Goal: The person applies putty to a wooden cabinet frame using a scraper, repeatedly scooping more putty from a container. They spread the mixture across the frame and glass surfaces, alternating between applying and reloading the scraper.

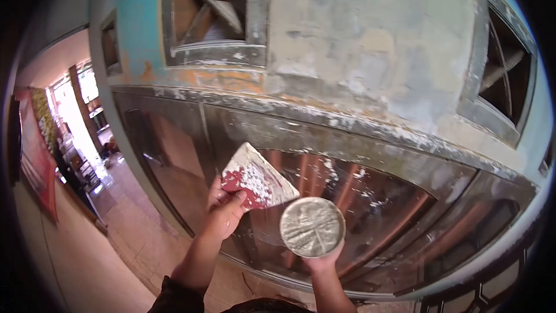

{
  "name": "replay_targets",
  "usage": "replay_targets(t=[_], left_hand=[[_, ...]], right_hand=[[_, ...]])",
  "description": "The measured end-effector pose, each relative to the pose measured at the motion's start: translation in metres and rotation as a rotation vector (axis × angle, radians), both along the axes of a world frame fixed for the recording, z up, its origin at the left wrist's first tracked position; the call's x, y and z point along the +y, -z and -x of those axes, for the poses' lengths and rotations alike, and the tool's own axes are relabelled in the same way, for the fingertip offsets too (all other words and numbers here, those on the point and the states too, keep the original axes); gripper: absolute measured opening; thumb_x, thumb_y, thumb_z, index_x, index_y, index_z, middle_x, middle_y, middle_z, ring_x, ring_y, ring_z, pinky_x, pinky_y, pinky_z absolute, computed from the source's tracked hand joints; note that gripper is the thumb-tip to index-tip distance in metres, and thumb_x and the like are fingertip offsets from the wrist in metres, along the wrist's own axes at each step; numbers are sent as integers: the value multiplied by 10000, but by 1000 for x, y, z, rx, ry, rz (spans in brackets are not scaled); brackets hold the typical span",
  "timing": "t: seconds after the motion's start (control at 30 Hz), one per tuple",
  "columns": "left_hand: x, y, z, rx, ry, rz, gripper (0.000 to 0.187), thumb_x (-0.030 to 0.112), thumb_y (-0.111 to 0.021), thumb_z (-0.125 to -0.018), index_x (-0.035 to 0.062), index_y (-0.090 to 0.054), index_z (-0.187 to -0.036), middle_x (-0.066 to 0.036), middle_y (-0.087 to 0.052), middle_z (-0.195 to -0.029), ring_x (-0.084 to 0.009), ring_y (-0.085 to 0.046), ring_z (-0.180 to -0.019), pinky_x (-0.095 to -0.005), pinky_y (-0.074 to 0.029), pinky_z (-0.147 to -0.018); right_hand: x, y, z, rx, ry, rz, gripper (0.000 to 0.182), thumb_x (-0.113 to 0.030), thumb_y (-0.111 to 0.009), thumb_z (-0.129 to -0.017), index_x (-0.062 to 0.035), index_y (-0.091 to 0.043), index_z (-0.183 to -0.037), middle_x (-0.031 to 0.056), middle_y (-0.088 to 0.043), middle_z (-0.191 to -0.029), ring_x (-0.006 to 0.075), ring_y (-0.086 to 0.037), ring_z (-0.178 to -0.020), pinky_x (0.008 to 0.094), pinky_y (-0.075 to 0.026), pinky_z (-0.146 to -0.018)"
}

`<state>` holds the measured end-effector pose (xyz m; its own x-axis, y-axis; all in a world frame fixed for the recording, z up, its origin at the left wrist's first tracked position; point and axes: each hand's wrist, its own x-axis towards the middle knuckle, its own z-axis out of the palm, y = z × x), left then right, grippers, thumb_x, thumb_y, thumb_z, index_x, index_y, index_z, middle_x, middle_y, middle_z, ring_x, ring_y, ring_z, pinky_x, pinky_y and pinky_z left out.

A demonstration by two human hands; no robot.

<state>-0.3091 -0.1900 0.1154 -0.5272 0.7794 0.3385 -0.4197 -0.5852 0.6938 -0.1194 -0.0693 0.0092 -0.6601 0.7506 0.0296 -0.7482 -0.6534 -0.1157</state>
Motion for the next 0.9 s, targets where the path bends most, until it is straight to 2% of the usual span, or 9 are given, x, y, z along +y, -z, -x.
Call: replay_targets(t=[0.1, 0.13, 0.2, 0.23, 0.3, 0.43, 0.67, 0.7, 0.9], left_hand=[[-14, -3, 25, 487, -671, -69, 420, 60, -563, -1021, -55, -387, -1385, -130, -664, -1128, -147, -639, -1008, -282, -509, -885], [-18, -17, 30, 640, -889, -102, 356, 52, -542, -1028, -111, -459, -1334, -176, -671, -1200, -190, -654, -1064, -306, -518, -910], [-22, -27, 53, 888, -1148, -49, 257, -16, -541, -1000, -92, -590, -1241, -224, -642, -1297, -297, -642, -1185, -367, -506, -992], [-18, -36, 69, 887, -1158, -52, 257, -16, -541, -1000, -92, -590, -1241, -224, -642, -1297, -297, -642, -1185, -367, -506, -992], [-5, -53, 100, 1349, -1488, -388, 247, -57, -569, -955, -42, -671, -1181, -246, -603, -1364, -410, -566, -1298, -477, -444, -1088], [18, -66, 127, 1491, -1624, -233, 289, -32, -618, -930, 30, -694, -1202, -226, -578, -1405, -472, -485, -1359, -593, -378, -1118], [44, -58, 136, 1510, -1610, -141, 338, -16, -609, -934, 46, -676, -1259, -201, -529, -1471, -487, -417, -1407, -633, -350, -1119], [47, -59, 136, 1507, -1613, -145, 338, -16, -609, -934, 46, -676, -1259, -201, -529, -1471, -487, -417, -1407, -633, -350, -1119], [62, -62, 140, 1522, -1603, -110, 363, -14, -586, -939, 57, -668, -1286, -181, -505, -1500, -483, -400, -1420, -626, -341, -1128]], right_hand=[[3, 12, 1, -57, 24, -23, 581, -521, -398, -1004, -117, -577, -1381, 143, -587, -1393, 390, -554, -1269, 588, -421, -1100], [3, 12, 2, -54, 35, -18, 585, -522, -397, -1004, -114, -574, -1384, 145, -588, -1391, 393, -553, -1270, 597, -424, -1094], [3, 10, 4, -21, 19, 11, 592, -523, -397, -1001, -109, -571, -1387, 153, -576, -1406, 404, -548, -1275, 617, -423, -1086], [3, 11, 5, -31, 21, -10, 595, -523, -398, -1000, -107, -569, -1389, 159, -569, -1413, 413, -544, -1277, 633, -417, -1084], [1, 6, 8, 30, -10, -15, 602, -524, -397, -996, -105, -566, -1395, 176, -553, -1427, 438, -532, -1282, 678, -396, -1078], [1, 4, 11, 22, -63, 2, 609, -527, -385, -997, -104, -562, -1398, 178, -557, -1421, 436, -537, -1277, 674, -406, -1073], [8, 8, 11, -41, -10, -18, 597, -494, -374, -1007, -77, -556, -1394, 178, -569, -1406, 426, -555, -1256, 626, -446, -1061], [10, 10, 14, -114, 41, -81, 569, -510, -406, -1000, -100, -612, -1335, 155, -618, -1349, 397, -594, -1217, 602, -476, -1044], [19, 16, 7, -56, 15, -82, 584, -488, -371, -1022, -59, -567, -1366, 186, -586, -1371, 420, -578, -1212, 600, -473, -1035]])
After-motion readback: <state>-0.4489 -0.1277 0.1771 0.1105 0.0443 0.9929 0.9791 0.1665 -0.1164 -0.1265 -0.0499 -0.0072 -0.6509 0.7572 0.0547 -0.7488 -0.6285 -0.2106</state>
